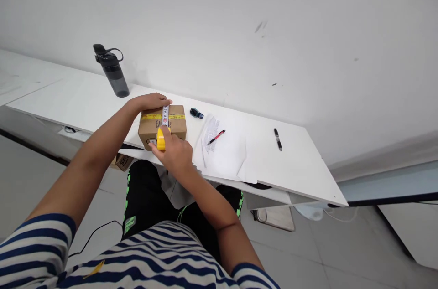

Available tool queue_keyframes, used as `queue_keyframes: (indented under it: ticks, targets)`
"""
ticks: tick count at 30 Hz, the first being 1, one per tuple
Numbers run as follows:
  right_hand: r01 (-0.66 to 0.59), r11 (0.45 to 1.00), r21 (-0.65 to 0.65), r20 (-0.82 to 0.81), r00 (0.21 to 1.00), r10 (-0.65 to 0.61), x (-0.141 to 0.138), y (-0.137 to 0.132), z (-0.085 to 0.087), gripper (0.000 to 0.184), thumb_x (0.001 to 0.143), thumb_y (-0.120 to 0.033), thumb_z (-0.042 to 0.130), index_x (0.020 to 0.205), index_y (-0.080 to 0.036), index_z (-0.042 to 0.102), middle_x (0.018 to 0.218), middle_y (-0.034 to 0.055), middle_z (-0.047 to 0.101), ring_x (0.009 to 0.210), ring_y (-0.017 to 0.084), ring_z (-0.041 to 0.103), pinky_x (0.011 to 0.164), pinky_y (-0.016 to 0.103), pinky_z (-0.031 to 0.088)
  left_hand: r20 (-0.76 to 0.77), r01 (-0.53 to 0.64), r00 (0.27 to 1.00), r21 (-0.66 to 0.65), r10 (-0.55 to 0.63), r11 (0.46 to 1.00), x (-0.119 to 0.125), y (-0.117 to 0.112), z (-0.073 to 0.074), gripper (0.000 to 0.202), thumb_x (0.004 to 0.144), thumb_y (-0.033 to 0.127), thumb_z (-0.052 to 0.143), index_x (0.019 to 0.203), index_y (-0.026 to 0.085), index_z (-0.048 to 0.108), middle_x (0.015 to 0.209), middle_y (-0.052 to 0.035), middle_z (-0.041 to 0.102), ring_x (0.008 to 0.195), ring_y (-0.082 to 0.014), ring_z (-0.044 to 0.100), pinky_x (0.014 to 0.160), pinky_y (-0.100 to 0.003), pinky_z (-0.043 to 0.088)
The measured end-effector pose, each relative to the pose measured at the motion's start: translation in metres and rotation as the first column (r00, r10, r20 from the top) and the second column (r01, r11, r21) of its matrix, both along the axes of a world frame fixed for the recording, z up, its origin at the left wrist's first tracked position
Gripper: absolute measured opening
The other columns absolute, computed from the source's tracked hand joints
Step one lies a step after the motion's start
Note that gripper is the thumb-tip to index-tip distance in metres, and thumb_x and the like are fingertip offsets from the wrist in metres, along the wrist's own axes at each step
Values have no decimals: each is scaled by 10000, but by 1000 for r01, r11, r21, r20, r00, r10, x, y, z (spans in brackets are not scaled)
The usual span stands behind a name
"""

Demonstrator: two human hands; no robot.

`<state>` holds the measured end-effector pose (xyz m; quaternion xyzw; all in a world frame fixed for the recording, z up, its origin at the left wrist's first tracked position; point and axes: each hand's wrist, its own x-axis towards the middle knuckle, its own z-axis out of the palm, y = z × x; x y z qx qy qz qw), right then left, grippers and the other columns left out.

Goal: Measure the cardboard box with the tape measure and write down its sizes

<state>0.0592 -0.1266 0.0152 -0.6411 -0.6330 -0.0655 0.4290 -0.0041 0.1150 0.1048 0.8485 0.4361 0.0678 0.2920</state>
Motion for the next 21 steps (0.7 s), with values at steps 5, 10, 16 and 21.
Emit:
queue_keyframes:
  ticks: [5,10,16,21]
  targets:
    - [32,999,-9,-22,999,-32,5,19,1,658,837,-678,638,1402,-347,562,887,74,754,673,247,676,614,336,493,-104,21,995,212,2,977,-8,-17,-8,419,753,618,645,737,204,711,854,-110,711,796,-278,607,805,-401,426]
    - [-1,997,-79,-55,999,-3,9,12,-4,655,887,-637,590,1454,-317,519,961,92,754,780,264,699,733,371,546,29,50,998,232,-58,972,-16,-19,-17,524,900,639,442,697,209,662,791,-85,684,730,-223,575,712,-338,397]
    - [38,998,56,-35,999,-36,31,15,-11,605,966,-587,511,1469,-251,510,1034,127,733,933,291,712,891,431,565,221,-112,975,392,25,913,-16,-43,-9,530,957,578,406,723,188,678,739,-65,682,744,-205,564,730,-326,396]
    - [78,975,209,-29,997,-74,54,22,-12,595,1008,-529,460,1514,-222,392,1278,167,663,1143,288,670,961,449,568,213,59,964,404,-157,913,-15,-82,-5,621,991,630,279,949,202,727,966,-75,748,915,-244,658,841,-365,472]
